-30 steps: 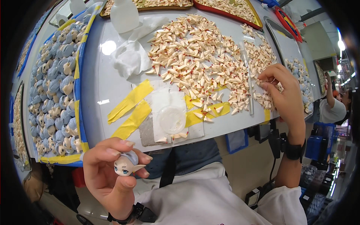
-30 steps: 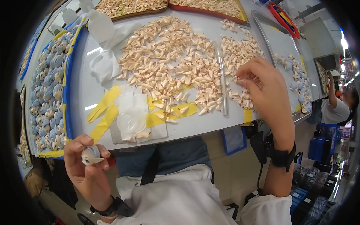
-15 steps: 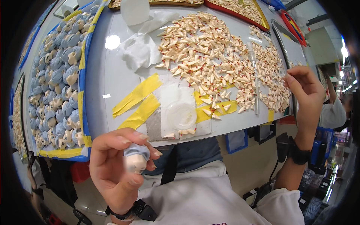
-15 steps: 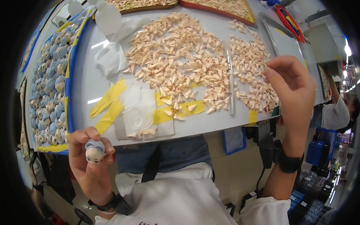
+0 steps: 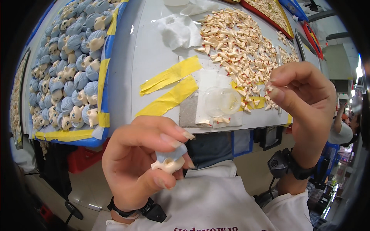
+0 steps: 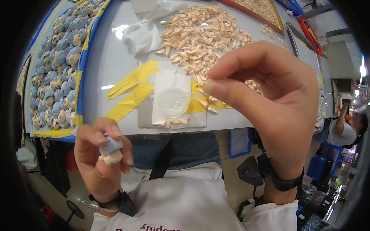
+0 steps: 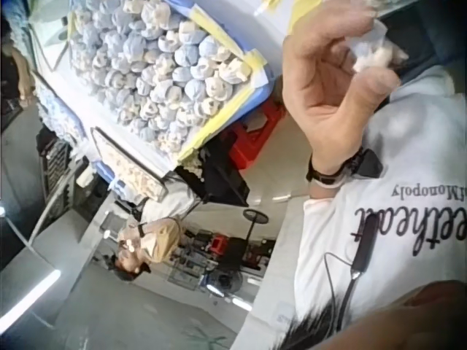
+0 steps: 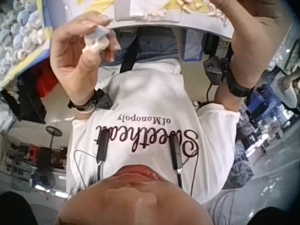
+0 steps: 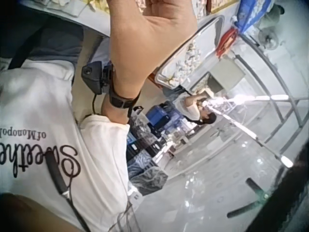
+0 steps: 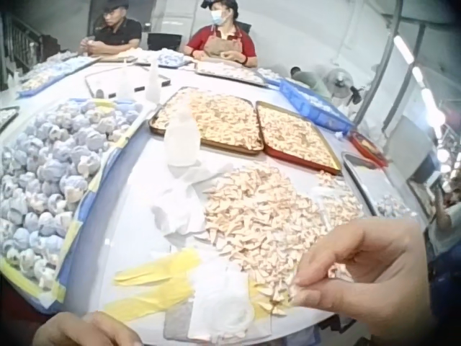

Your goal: The person assembles small figurines by hand, picking up tiny white and red-tipped pieces from a tray and attaching them to the heads of blue and white figures. The person places the completed figures into a blue tray on the left side of the workspace.

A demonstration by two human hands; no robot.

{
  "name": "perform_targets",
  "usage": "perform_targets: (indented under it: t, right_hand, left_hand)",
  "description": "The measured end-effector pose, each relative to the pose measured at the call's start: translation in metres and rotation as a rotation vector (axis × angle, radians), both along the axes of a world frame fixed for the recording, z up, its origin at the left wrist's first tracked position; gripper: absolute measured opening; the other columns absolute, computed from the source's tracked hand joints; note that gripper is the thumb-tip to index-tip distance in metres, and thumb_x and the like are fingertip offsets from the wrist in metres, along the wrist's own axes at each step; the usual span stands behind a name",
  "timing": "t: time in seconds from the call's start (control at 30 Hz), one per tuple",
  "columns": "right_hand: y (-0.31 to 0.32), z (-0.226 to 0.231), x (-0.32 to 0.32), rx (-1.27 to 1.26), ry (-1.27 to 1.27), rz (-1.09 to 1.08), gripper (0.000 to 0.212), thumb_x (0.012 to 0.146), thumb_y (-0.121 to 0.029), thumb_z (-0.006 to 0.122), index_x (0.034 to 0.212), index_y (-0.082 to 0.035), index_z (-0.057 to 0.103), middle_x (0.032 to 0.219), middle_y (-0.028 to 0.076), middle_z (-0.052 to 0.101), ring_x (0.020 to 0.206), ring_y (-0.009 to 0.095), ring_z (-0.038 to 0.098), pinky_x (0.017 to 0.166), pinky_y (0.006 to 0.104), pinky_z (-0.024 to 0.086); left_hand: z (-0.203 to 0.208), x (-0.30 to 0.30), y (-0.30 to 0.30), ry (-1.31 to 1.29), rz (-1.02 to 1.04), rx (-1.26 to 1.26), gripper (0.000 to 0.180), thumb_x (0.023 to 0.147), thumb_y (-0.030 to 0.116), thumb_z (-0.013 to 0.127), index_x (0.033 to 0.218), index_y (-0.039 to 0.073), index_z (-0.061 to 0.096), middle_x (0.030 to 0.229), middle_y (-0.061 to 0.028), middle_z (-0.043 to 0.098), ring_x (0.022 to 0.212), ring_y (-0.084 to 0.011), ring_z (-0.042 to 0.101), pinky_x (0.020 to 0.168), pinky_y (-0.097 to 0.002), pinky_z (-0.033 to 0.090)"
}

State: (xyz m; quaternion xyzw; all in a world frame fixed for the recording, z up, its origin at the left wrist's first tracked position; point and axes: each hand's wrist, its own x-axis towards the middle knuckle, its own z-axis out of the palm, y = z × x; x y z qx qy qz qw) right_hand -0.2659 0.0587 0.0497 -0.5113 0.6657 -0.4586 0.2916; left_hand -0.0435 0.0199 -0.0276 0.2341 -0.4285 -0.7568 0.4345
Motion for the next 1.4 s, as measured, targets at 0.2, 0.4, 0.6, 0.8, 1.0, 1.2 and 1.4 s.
perform_targets:
  t: [0.2, 0.4, 0.6, 0.8, 1.0, 1.2, 1.4]
  right_hand:
    - [-0.013, 0.000, 0.005, 0.070, 0.208, 0.197, 0.013, 0.066, 0.004, 0.065, 0.077, 0.001, 0.058, 0.079, 0.008, 0.057, 0.077, 0.014, 0.053, 0.070, 0.0244, 0.040]
    - [-0.022, -0.004, 0.011, 0.043, 0.444, 0.262, 0.013, 0.061, 0.004, 0.066, 0.072, 0.001, 0.059, 0.076, 0.006, 0.051, 0.073, 0.014, 0.048, 0.068, 0.0244, 0.037]
    - [-0.015, 0.000, 0.016, -0.010, 0.424, 0.228, 0.018, 0.058, -0.001, 0.070, 0.072, 0.000, 0.058, 0.073, 0.004, 0.047, 0.068, 0.013, 0.043, 0.064, 0.0230, 0.033]
    - [0.008, -0.021, 0.009, -0.241, -0.058, 0.433, 0.027, 0.062, -0.016, 0.080, 0.073, -0.008, 0.057, 0.073, 0.003, 0.045, 0.064, 0.009, 0.041, 0.058, 0.0200, 0.030]
    - [0.020, -0.023, 0.042, -0.099, -0.239, 0.287, 0.024, 0.063, -0.005, 0.077, 0.075, -0.007, 0.057, 0.075, 0.006, 0.048, 0.062, 0.007, 0.043, 0.053, 0.0182, 0.032]
    - [0.024, -0.025, 0.051, -0.300, -0.014, 0.240, 0.027, 0.060, 0.005, 0.074, 0.075, -0.007, 0.056, 0.074, 0.007, 0.048, 0.060, 0.008, 0.042, 0.052, 0.0188, 0.032]
    - [0.028, -0.033, 0.046, -0.288, -0.004, 0.249, 0.027, 0.061, 0.003, 0.075, 0.077, -0.006, 0.055, 0.078, 0.007, 0.049, 0.064, 0.010, 0.046, 0.055, 0.0201, 0.036]
  left_hand:
    - [0.009, -0.003, -0.001, -0.071, 0.031, 0.025, 0.045, 0.073, 0.027, 0.074, 0.100, 0.001, 0.048, 0.103, -0.0165, 0.050, 0.068, -0.0181, 0.060, 0.053, -0.0206, 0.047]
    - [-0.004, 0.007, -0.012, -0.081, -0.085, -0.299, 0.047, 0.072, 0.025, 0.074, 0.102, 0.000, 0.049, 0.104, -0.0186, 0.051, 0.071, -0.0188, 0.061, 0.055, -0.0207, 0.048]
    - [0.001, 0.002, -0.012, -0.062, -0.114, -0.286, 0.046, 0.070, 0.021, 0.076, 0.101, -0.001, 0.050, 0.100, -0.0185, 0.051, 0.072, -0.0194, 0.061, 0.055, -0.0212, 0.048]
    - [0.004, -0.006, -0.008, -0.044, -0.107, -0.358, 0.044, 0.069, 0.016, 0.077, 0.099, -0.002, 0.051, 0.097, -0.0183, 0.051, 0.074, -0.0200, 0.059, 0.063, -0.0241, 0.049]
    - [0.001, -0.012, -0.006, -0.020, -0.114, -0.475, 0.035, 0.071, 0.011, 0.073, 0.095, -0.002, 0.051, 0.095, -0.0191, 0.052, 0.078, -0.0206, 0.059, 0.071, -0.0266, 0.048]
    - [0.006, -0.009, 0.001, -0.076, -0.104, -0.499, 0.034, 0.071, 0.009, 0.072, 0.096, -0.004, 0.053, 0.096, -0.0189, 0.053, 0.078, -0.0208, 0.060, 0.072, -0.0264, 0.049]
    - [0.008, -0.012, 0.002, -0.191, -0.030, -0.667, 0.032, 0.071, 0.006, 0.071, 0.097, -0.003, 0.055, 0.093, -0.0170, 0.053, 0.078, -0.0212, 0.059, 0.071, -0.0275, 0.049]
